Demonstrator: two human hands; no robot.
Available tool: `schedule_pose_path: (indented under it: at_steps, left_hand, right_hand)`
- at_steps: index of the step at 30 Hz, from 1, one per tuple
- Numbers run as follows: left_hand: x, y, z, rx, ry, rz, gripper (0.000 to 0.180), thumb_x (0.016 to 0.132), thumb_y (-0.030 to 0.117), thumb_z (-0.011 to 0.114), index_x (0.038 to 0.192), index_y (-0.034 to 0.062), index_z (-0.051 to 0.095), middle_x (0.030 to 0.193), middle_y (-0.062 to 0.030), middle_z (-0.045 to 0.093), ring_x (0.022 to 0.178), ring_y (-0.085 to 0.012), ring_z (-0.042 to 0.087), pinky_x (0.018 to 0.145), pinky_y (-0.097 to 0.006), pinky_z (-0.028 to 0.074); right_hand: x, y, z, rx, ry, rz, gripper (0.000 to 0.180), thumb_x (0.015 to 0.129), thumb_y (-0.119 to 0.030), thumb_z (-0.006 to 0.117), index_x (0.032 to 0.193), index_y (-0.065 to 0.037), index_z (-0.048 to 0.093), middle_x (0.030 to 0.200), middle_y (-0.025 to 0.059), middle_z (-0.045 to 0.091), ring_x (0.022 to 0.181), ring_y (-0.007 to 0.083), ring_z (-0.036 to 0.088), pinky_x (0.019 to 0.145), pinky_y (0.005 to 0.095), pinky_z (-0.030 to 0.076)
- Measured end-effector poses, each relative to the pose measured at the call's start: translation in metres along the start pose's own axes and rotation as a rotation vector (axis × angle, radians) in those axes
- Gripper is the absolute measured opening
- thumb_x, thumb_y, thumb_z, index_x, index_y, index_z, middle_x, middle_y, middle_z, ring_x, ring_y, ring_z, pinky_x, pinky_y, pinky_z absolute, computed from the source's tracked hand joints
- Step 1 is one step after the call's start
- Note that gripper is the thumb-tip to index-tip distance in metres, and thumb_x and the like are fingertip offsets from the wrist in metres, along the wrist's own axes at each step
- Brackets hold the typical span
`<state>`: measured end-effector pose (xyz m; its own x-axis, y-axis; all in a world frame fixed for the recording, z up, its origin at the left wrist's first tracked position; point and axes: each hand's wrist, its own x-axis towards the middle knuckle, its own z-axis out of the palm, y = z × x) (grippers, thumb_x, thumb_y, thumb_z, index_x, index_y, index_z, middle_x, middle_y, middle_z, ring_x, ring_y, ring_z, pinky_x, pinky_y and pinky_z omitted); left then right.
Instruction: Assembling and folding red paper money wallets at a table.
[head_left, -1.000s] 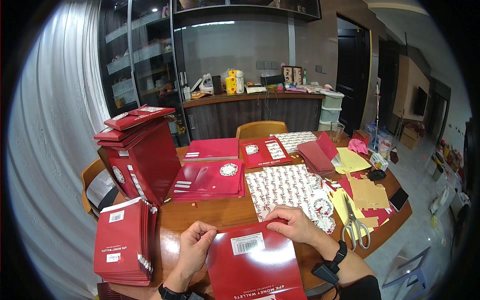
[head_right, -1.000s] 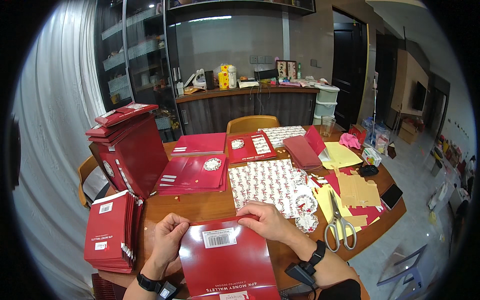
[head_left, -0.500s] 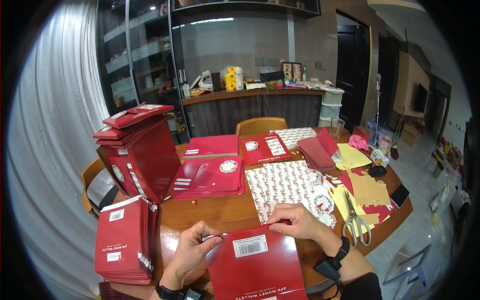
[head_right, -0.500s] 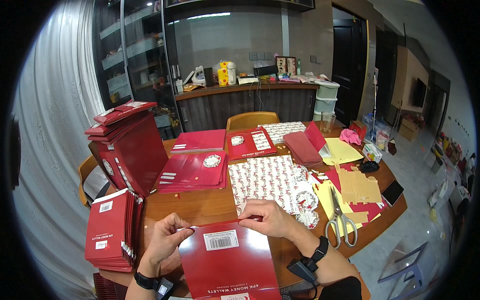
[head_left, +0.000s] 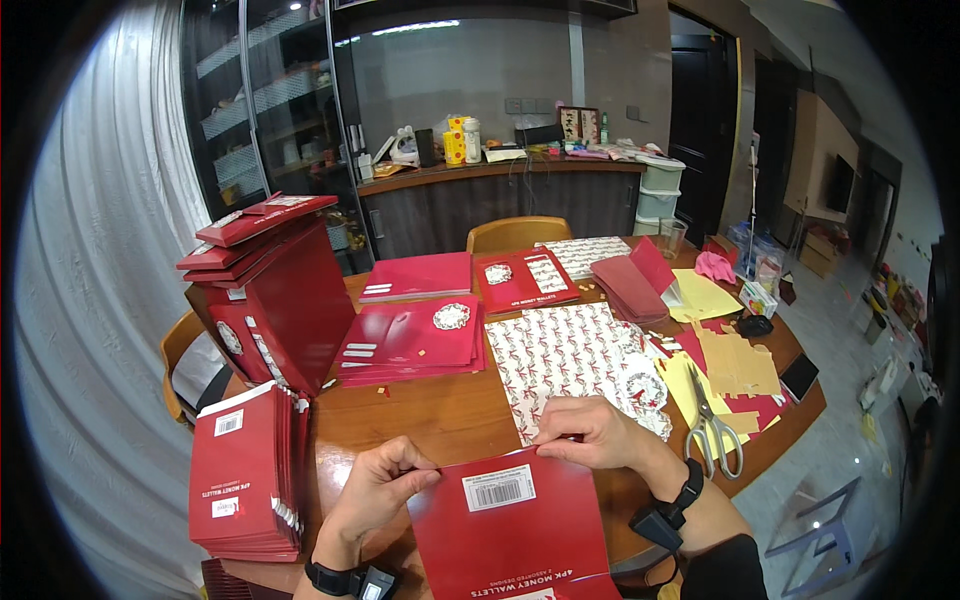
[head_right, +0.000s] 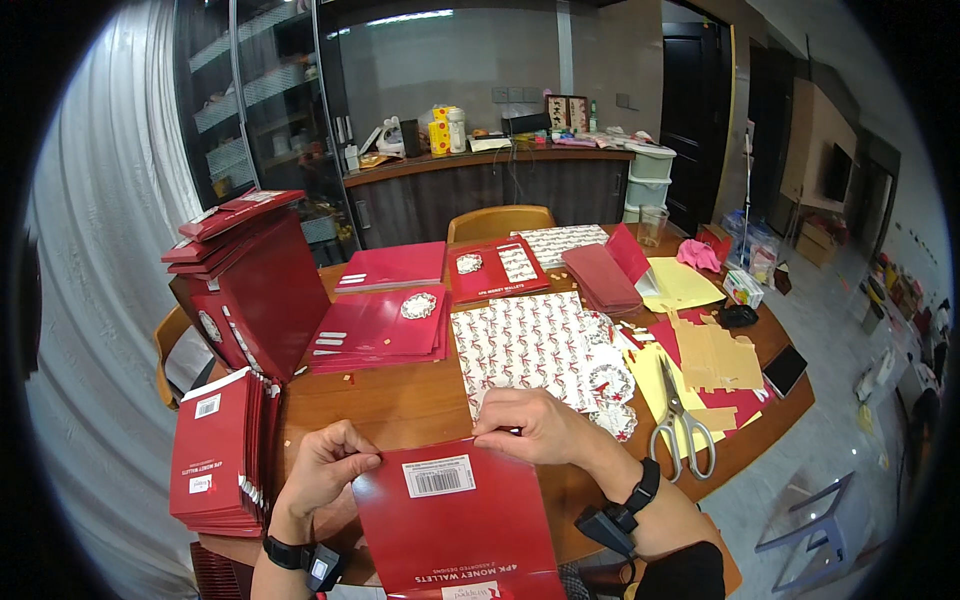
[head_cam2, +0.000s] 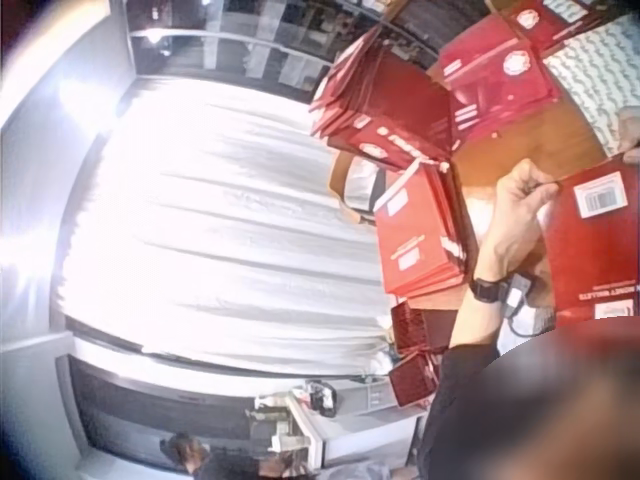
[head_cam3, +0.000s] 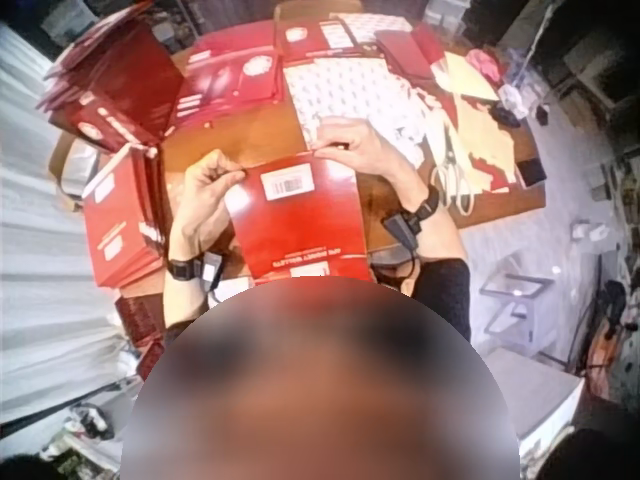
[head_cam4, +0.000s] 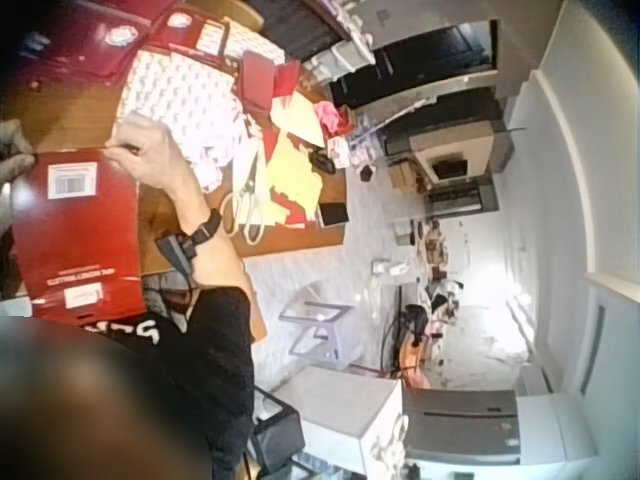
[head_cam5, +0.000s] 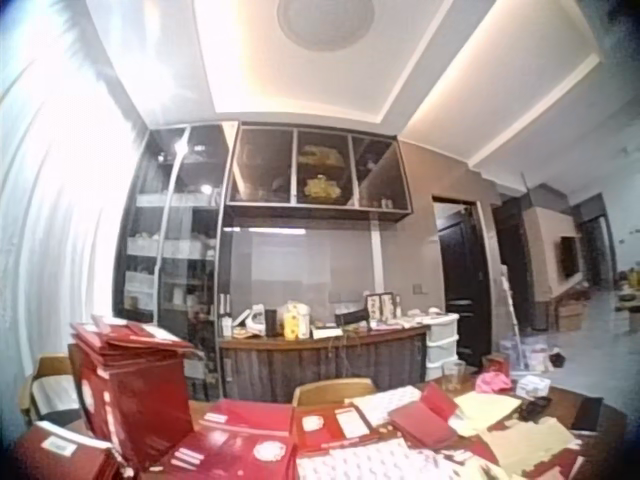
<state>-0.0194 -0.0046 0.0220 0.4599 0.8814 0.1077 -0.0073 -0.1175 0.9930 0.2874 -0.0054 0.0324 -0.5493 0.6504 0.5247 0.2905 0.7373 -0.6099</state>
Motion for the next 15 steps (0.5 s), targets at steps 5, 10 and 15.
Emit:
schedule_pose_path:
  at_steps: [5, 10, 15]
  left_hand:
    - [0.000, 0.000, 0.000, -0.002, 0.019, 0.008, 0.010, 0.085, -0.004, 0.066, 0.081, 0.0021, 0.059, 0.076, -0.0005, 0.062, 0.070, -0.0050, 0.055, 0.065, -0.020, 0.045]
    - [-0.001, 0.000, -0.003, 0.018, 0.021, 0.029, 0.009, 0.085, -0.003, 0.067, 0.082, 0.0017, 0.059, 0.077, -0.0006, 0.062, 0.071, -0.0052, 0.056, 0.066, -0.020, 0.046]
    - [0.001, -0.004, -0.003, 0.022, 0.059, 0.067, 0.012, 0.081, -0.003, 0.070, 0.080, 0.0022, 0.060, 0.073, -0.0004, 0.063, 0.063, -0.0029, 0.053, 0.056, -0.018, 0.042]
  right_hand:
    - [-0.003, 0.001, -0.006, 0.025, -0.064, 0.111, 0.011, 0.081, -0.008, 0.070, 0.088, 0.000, 0.066, 0.083, 0.0076, 0.063, 0.072, 0.0178, 0.058, 0.063, 0.0312, 0.047]
    - [-0.007, 0.004, -0.011, 0.006, -0.067, 0.222, 0.026, 0.081, -0.017, 0.074, 0.101, -0.003, 0.067, 0.095, 0.0087, 0.069, 0.071, 0.0143, 0.062, 0.064, 0.0264, 0.048]
    - [-0.006, -0.008, -0.022, -0.044, -0.156, 0.398, 0.027, 0.081, -0.018, 0.075, 0.103, -0.004, 0.066, 0.085, 0.0071, 0.069, 0.068, 0.0125, 0.062, 0.062, 0.0265, 0.049]
